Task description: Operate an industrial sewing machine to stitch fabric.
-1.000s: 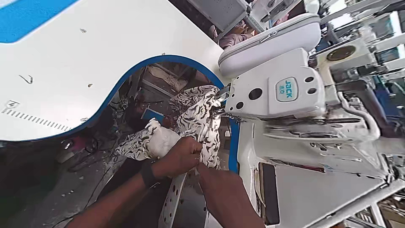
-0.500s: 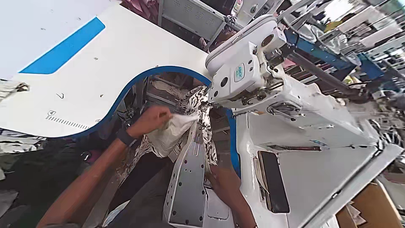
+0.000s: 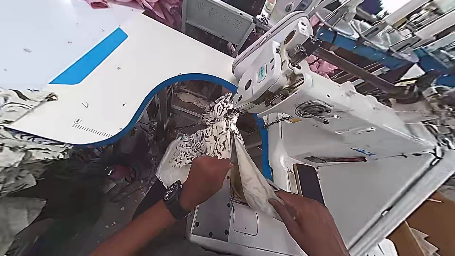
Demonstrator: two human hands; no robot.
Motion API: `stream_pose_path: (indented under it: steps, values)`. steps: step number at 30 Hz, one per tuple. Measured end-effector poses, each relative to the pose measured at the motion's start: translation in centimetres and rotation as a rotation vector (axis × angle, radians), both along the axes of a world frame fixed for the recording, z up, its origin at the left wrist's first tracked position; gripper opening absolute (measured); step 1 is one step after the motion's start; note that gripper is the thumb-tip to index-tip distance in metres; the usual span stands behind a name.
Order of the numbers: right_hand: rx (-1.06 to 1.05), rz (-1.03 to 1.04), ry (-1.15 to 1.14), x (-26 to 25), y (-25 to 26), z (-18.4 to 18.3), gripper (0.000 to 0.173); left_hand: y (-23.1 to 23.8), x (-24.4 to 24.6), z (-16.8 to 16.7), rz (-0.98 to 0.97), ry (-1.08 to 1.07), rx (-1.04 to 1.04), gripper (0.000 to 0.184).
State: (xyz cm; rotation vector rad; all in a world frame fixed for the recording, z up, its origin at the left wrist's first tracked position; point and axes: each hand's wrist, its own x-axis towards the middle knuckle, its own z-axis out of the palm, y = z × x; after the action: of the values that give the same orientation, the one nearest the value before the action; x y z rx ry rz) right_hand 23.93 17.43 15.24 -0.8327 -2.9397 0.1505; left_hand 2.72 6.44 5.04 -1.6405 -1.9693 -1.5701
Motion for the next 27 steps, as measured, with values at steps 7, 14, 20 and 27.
stream_pose_path:
  steps: [7,14,20,27]
  values:
    - [-0.160,0.270,-0.147,-7.3,-8.0,-0.1,0.010,-0.4,0.5,-1.7,-0.024,-0.253,-0.050,0.030]
    - [-0.053,0.125,-0.334,-10.1,-7.4,0.8,0.027,1.0,-1.4,-0.5,0.017,-0.355,-0.196,0.029]
    - [0.109,0.051,-0.304,-11.1,-7.7,0.0,0.019,-1.1,-1.1,0.5,-0.063,-0.282,-0.358,0.023]
    - [0.259,-0.023,-0.276,-11.7,-8.2,-0.5,0.012,-0.8,-3.7,1.4,-0.411,-0.455,-0.575,0.036]
